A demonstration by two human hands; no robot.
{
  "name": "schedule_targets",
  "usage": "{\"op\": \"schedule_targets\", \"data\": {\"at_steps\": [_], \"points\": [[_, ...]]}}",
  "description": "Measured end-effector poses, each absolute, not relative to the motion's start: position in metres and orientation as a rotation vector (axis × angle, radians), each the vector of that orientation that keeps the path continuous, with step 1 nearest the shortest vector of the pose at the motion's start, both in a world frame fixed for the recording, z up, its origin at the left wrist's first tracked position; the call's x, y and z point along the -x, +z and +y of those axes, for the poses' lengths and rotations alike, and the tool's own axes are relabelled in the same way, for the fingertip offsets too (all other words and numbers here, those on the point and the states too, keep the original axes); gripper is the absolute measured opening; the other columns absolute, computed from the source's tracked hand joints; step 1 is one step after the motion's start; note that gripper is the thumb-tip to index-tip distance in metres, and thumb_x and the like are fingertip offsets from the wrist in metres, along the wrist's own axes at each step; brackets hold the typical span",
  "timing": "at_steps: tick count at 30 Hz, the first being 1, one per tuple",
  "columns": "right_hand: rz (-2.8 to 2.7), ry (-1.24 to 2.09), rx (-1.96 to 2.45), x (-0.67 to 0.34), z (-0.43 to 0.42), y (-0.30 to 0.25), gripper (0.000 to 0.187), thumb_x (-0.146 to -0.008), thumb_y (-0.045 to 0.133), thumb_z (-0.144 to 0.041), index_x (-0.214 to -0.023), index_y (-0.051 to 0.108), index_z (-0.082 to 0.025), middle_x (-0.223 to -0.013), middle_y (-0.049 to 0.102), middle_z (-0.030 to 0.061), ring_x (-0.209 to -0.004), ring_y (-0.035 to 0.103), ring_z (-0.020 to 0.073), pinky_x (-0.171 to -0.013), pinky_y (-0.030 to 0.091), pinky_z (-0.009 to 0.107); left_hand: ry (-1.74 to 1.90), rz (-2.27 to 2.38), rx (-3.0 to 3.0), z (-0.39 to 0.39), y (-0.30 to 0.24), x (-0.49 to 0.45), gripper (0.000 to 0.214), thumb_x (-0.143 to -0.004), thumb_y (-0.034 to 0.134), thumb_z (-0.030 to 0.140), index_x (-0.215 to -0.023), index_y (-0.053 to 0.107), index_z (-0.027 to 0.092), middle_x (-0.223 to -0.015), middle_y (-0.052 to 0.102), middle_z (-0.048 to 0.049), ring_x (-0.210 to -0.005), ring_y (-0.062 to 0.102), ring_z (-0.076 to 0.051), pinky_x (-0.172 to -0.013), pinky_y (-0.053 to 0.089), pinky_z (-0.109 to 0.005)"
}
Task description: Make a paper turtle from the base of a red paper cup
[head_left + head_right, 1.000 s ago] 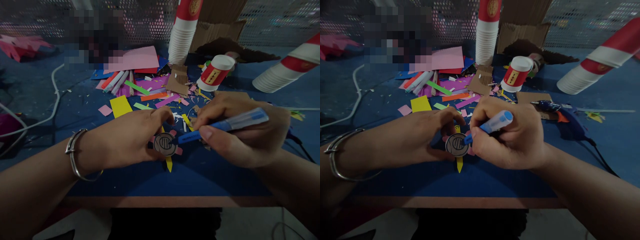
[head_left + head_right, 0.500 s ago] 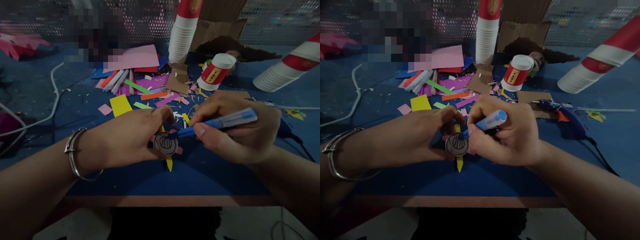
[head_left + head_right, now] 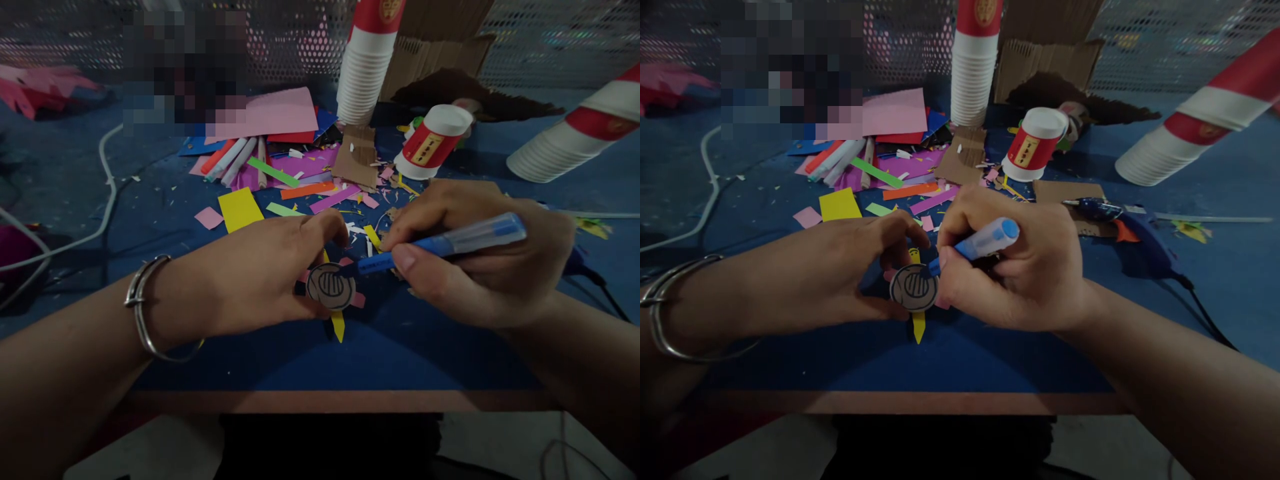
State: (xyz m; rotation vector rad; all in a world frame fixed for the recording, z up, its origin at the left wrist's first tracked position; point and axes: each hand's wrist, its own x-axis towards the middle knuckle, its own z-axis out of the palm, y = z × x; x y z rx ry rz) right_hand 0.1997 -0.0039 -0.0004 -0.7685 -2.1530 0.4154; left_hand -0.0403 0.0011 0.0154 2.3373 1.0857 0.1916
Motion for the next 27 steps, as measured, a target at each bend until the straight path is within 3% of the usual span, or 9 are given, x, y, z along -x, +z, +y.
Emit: {"op": "schedule_targets", "data": {"at_steps": [12, 27], "points": [[-2.173, 0.327, 0.77, -0.194, -0.013, 0.002, 0.019, -0.094, 0.056, -0.015, -0.08, 0.059, -0.028, -0.065, 0.065, -0.0033, -0.053, 0.059, 0.0177, -0.049, 0.044, 0.035, 0.17, 1.098, -2.348, 0.0, 0.015, 0.041, 0.051, -0.089, 0.082, 0.05, -0.125, 0.058, 0.022, -0.111, 0.079, -0.0084, -0.101, 0.076, -0.029, -0.076, 0.051, -0.036], [-2.195, 0.348, 0.771, -0.194, -0.013, 0.004, 0.019, -0.094, 0.057, -0.016, -0.079, 0.061, -0.028, -0.068, 0.067, -0.0015, -0.059, 0.064, 0.0186, -0.05, 0.048, 0.034, 0.176, 1.069, -2.362, 0.002, 0.013, 0.042, 0.052, -0.09, 0.079, 0.053, -0.127, 0.057, 0.025, -0.109, 0.077, -0.0079, -0.1, 0.075, -0.03, -0.077, 0.05, -0.036]]}}
